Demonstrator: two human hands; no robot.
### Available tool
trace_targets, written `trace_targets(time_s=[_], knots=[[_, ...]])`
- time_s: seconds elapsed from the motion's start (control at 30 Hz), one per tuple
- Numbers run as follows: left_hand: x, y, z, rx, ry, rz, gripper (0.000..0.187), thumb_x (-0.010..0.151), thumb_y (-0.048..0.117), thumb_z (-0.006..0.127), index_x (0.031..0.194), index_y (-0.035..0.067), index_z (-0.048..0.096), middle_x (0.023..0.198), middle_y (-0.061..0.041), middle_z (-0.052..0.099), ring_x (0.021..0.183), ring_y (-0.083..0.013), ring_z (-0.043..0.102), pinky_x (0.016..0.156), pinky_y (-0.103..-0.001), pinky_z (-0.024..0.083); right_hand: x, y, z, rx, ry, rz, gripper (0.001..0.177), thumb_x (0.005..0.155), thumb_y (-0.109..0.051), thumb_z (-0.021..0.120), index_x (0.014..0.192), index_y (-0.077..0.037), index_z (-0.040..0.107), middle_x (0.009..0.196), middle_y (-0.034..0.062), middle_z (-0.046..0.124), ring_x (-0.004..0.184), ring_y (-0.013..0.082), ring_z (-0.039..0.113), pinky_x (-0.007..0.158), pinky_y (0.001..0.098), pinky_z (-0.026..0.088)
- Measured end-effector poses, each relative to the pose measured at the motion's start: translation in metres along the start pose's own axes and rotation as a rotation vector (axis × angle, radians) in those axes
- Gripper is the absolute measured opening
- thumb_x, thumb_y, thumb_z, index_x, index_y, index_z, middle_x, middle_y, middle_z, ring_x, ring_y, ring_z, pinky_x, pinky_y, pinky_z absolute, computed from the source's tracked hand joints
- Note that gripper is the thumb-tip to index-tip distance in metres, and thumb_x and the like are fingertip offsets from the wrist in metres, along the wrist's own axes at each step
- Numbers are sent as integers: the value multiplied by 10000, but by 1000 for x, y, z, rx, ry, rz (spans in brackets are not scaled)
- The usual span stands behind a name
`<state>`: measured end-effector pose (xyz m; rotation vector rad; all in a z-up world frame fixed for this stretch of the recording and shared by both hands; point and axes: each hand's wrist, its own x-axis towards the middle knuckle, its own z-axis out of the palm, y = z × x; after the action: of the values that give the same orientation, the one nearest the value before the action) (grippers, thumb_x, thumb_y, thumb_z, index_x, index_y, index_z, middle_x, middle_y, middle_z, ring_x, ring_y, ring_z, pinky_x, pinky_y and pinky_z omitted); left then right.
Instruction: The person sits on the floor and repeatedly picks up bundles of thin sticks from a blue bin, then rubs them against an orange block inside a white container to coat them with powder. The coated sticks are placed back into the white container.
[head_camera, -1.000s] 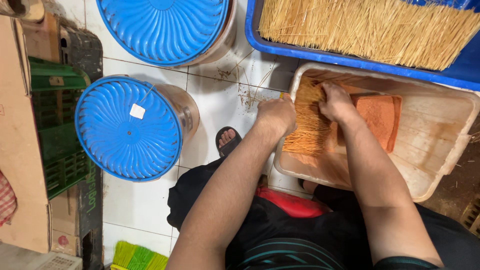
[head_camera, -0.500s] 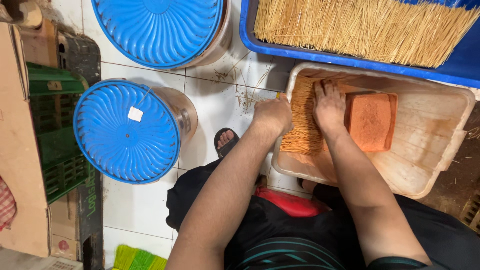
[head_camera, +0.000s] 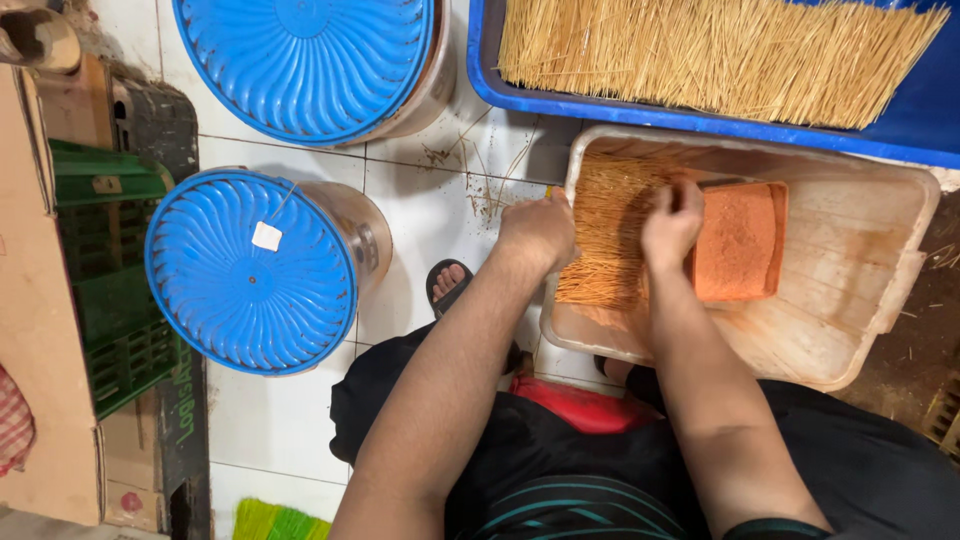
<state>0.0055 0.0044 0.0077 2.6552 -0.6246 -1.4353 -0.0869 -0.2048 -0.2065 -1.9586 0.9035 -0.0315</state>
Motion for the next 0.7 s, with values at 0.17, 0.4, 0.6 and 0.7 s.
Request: trace_targets(time_s=[0.17, 0.4, 0.6, 0.7], knots=[[4, 4, -2, 62, -70, 9, 947, 987, 495, 626, 1601, -49, 152, 1406, -196, 582, 1270, -320, 591, 1070, -453, 485, 35, -19, -11, 397, -223, 499, 617, 1110, -372, 469, 1640, -91, 329, 1697, 182, 242, 1411, 200, 369, 1151, 434, 273], [7, 1, 3, 53, -36, 25, 950, 953, 502, 663, 1570, -54, 202, 1405, -177, 578, 1289, -315, 566, 1088, -433, 459, 67, -30, -28, 563, -296, 595, 515, 1042, -278, 426, 1499, -48, 484, 1472, 235, 590, 1031, 216, 652, 955, 366, 565], [3, 3, -7, 52, -57, -5, 734, 930, 554, 697, 1406, 26, 517, 1360, -145, 638, 1269, -312, 606, 1091, -467, 468, 63, 18, -43, 157, -180, -58, 332, 1035, -213, 646, 1302, -17, 653, 1307, 157, 693, 1146, 211, 656, 1006, 361, 514], [-5, 5, -20, 40, -77, -77, 736, 911, 553, 707, 1426, 70, 499, 1331, -128, 659, 1252, -302, 620, 1081, -507, 463, 66, 35, -94, -313, 116, -3, 294, 945, -177, 740, 1188, -14, 723, 1092, 175, 758, 965, 291, 743, 881, 420, 593]])
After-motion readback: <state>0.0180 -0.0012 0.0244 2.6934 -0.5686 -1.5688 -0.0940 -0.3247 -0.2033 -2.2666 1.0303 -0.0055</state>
